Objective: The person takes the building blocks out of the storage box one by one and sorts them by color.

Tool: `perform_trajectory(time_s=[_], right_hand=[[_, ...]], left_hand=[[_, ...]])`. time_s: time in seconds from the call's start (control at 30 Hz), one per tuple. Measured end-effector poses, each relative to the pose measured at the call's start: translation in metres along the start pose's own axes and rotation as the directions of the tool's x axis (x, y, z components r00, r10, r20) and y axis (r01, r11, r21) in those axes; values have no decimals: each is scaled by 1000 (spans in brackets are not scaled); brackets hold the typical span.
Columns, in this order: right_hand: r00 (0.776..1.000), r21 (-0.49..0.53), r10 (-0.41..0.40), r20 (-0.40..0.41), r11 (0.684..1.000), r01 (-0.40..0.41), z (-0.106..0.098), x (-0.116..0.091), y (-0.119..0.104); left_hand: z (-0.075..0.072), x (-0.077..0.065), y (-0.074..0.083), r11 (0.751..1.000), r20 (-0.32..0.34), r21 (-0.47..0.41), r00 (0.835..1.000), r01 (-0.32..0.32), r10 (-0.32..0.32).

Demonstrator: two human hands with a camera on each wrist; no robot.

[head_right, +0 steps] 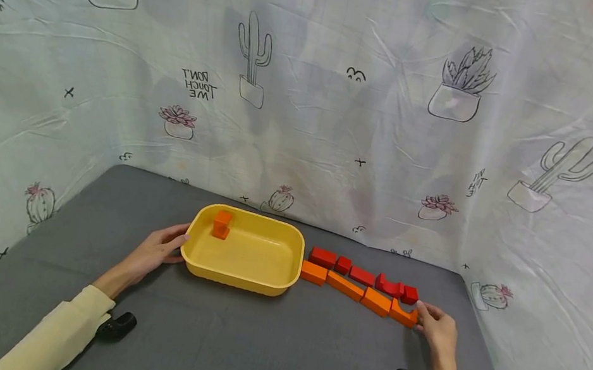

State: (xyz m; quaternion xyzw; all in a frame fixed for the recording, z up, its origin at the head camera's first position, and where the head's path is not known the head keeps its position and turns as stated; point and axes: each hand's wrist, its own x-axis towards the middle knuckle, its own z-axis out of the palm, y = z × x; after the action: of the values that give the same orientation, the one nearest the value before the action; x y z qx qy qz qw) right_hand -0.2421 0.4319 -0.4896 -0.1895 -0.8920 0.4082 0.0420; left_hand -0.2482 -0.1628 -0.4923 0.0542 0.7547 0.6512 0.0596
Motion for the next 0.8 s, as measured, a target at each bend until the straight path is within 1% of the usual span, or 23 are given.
perform_trajectory(time_s=[0.13, 0.2, 0.27, 0.4, 0.5, 0.6, 0.8], right_hand=[[991, -127, -52, -119, 991, 37, 7, 22, 21], [978, -176, -96, -183, 982, 63, 10, 30, 27], [964, -195, -144, -224, 976, 101, 13, 36, 29], [927, -227, -225, -300, 961, 160, 19, 49, 29], [907, -234, -276, -317, 950, 207, 24, 56, 24], [894, -226, -321, -313, 939, 259, 29, 60, 18], [874, -219, -400, -277, 911, 348, 44, 59, 5]], left_hand=[[0, 0, 1, 1000, 3, -7, 1000, 10, -10], [0, 1, 2, 1000, 3, -8, 1000, 14, -14], [0, 0, 2, 1000, -1, -8, 1000, 15, -15], [-1, 0, 1, 1000, -6, -4, 1000, 15, -15], [-1, 0, 1, 1000, -7, -3, 1000, 16, -16], [-1, 0, 0, 1000, -7, -4, 1000, 17, -17], [-1, 0, 1, 1000, -1, 1, 1000, 17, -17]])
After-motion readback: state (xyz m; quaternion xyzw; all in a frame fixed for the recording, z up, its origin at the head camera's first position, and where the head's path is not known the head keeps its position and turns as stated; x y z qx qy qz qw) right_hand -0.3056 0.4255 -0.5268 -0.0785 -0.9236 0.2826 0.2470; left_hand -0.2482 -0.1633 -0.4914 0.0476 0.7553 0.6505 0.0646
